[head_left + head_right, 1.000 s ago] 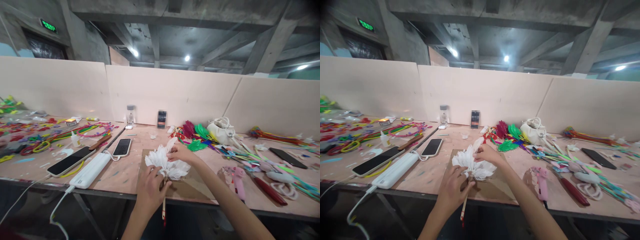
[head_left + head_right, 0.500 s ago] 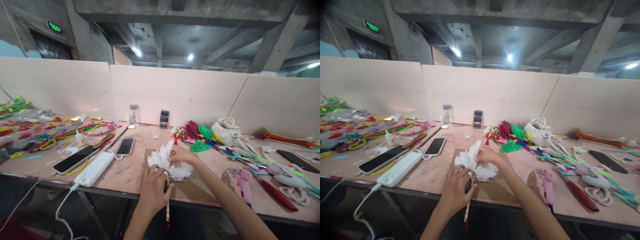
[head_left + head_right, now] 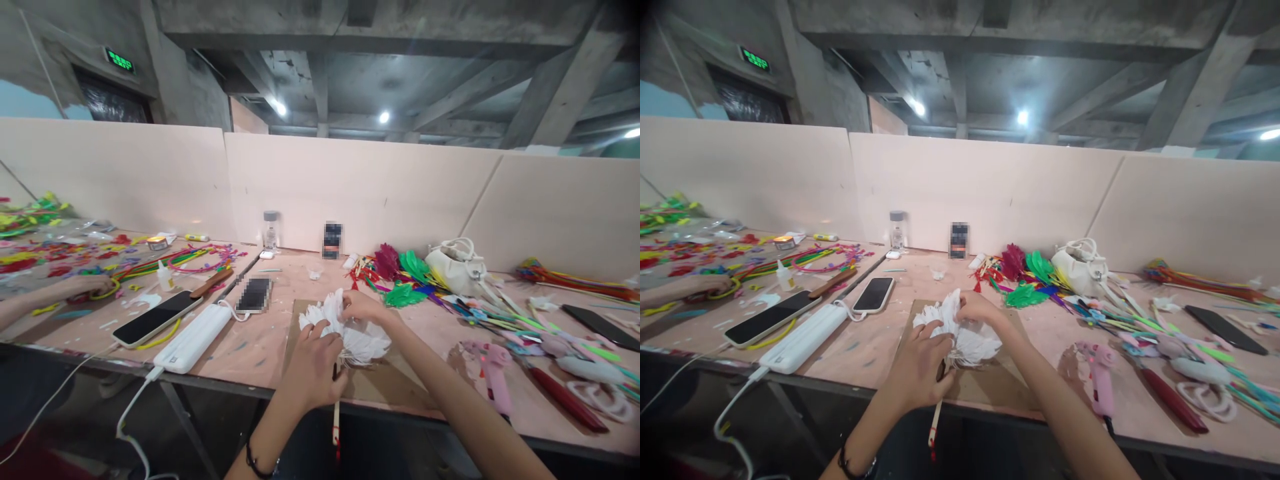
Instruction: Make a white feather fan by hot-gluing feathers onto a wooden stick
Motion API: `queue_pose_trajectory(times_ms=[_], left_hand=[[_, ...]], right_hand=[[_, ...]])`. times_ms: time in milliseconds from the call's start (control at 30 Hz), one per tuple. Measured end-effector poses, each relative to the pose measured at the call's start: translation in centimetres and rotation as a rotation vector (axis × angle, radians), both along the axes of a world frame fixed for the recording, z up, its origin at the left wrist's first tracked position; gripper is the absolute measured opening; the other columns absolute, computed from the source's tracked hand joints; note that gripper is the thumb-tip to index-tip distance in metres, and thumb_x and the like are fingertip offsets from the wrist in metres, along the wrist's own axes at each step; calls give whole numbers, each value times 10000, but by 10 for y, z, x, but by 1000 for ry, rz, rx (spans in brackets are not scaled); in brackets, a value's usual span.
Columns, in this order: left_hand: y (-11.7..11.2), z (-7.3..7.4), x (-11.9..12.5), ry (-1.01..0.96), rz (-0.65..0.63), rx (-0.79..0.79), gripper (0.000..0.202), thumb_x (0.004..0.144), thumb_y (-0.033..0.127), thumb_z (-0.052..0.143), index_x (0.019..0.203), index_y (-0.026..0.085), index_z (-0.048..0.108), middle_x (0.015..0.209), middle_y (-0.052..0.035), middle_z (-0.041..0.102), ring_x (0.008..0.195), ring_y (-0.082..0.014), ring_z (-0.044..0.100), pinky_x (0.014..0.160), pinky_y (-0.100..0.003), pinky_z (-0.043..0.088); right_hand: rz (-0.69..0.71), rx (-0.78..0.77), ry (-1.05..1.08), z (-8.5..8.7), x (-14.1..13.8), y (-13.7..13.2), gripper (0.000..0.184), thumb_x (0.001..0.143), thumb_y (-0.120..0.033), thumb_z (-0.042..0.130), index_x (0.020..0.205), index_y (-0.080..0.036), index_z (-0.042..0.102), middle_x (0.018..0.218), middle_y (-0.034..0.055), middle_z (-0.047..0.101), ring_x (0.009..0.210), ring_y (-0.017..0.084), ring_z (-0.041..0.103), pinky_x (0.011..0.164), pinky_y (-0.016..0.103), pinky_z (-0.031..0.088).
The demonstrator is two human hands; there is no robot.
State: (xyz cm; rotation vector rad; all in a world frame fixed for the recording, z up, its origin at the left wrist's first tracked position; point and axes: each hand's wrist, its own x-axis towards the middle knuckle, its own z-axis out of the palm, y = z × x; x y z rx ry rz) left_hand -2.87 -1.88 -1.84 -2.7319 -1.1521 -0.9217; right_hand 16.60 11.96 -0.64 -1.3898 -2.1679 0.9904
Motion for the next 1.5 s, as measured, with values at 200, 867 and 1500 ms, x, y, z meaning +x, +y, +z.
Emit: queue_pose_trajectory(times_ms=[200, 867, 1500], left_hand=[[1, -3, 1, 21, 0, 10, 203, 788, 249, 667, 981, 216, 612, 1061, -81, 704, 1275, -360, 498, 1030, -514, 363], [-1, -6, -1, 5, 5, -21, 212, 799, 264, 672, 997, 209, 617, 1137, -92, 695, 1257, -364, 504, 1045, -529, 361], [-1, -4, -1, 37, 25, -28, 195, 825, 285, 660, 995, 202, 611, 1180, -87, 672, 1205, -367, 493, 1025, -537, 365]], right_hand=[[-80, 29, -38, -8, 11, 40, 178, 978, -285, 688, 1066, -134, 654, 924, 13, 659, 701, 123, 635, 605, 247, 557], [-282, 303, 300, -22, 31, 73, 190, 975, -287, 687, 1092, -139, 665, 1141, 70, 667, 1045, 226, 657, 900, 428, 568], [-215, 118, 163, -4, 39, 30, 216, 984, -350, 674, 1040, -142, 668, 1010, 40, 678, 842, 170, 667, 750, 332, 580]])
